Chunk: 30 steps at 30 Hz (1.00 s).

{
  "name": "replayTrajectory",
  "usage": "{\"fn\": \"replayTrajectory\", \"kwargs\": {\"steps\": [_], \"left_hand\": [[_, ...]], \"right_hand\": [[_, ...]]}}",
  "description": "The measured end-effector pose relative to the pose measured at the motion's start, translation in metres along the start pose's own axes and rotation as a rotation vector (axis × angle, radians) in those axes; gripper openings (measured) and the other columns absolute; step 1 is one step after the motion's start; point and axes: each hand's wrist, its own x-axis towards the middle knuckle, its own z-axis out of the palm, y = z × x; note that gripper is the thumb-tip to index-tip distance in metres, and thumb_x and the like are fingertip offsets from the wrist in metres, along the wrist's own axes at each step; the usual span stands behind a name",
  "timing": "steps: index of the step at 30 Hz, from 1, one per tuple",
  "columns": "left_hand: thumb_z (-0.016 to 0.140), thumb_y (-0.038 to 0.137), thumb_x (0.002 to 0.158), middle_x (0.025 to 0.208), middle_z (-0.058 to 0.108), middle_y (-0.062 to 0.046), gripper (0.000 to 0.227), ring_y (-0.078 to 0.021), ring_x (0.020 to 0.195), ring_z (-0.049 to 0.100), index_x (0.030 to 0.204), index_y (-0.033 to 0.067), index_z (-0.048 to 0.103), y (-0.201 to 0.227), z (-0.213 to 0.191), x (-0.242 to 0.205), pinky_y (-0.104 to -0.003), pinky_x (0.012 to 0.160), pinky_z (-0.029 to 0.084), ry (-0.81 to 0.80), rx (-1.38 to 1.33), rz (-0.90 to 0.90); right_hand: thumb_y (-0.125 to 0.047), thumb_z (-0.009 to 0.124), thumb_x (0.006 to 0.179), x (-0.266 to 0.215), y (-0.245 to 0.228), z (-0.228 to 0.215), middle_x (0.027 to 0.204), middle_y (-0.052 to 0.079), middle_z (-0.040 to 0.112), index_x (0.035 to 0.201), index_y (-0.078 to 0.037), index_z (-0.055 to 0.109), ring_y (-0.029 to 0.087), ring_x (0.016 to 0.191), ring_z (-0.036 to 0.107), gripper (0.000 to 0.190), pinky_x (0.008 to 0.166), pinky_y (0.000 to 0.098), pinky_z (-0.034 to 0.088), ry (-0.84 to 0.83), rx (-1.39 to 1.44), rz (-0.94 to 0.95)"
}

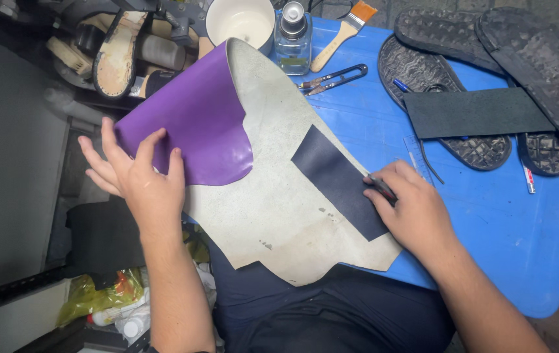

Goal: The person places a dark rectangular piece of material on a larger sheet, marks it with a pen, and then uses a utility knife to cut along the marked lines. The person separates the cut piece from the larger sheet.

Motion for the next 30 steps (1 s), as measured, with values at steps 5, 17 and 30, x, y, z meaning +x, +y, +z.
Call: {"fn": "replayTrajectory", "kwargs": {"steps": [5, 17, 30], "left_hand": [[0.075, 0.004, 0.096, 0.134, 0.061, -0.009, 0.023, -0.0275, 0.127, 0.06, 0.118, 0.0076, 0.072, 0.044, 0.014, -0.021, -0.039, 0.104, 0.051, -0.046, -0.408, 0.125], [0.08, 0.028, 0.083, 0.141, 0.048, -0.019, 0.054, -0.0385, 0.128, 0.048, 0.134, 0.0161, 0.067, 0.121, 0.068, -0.035, -0.048, 0.104, 0.046, -0.543, -0.484, 0.426], [0.083, 0.031, 0.08, 0.134, 0.049, -0.015, 0.059, -0.0336, 0.115, 0.05, 0.135, 0.018, 0.066, 0.122, 0.069, -0.038, -0.044, 0.097, 0.048, -0.573, -0.468, 0.419]], "right_hand": [[-0.024, 0.078, 0.083, -0.018, -0.002, -0.006, 0.099, 0.006, 0.07, 0.11, -0.01, 0.074, 0.028, 0.078, 0.07, 0.031, 0.068, 0.0381, 0.055, -0.025, -0.062, 0.046], [-0.035, 0.085, 0.069, -0.057, 0.01, -0.029, 0.101, 0.007, 0.067, 0.119, -0.01, 0.07, 0.026, 0.081, 0.071, 0.058, 0.068, 0.038, 0.057, -0.111, -0.044, 0.235], [-0.023, 0.074, 0.089, -0.067, 0.031, -0.018, 0.103, 0.005, 0.068, 0.105, -0.006, 0.073, 0.027, 0.084, 0.071, 0.023, 0.073, 0.0383, 0.055, -0.016, -0.028, 0.318]]}}
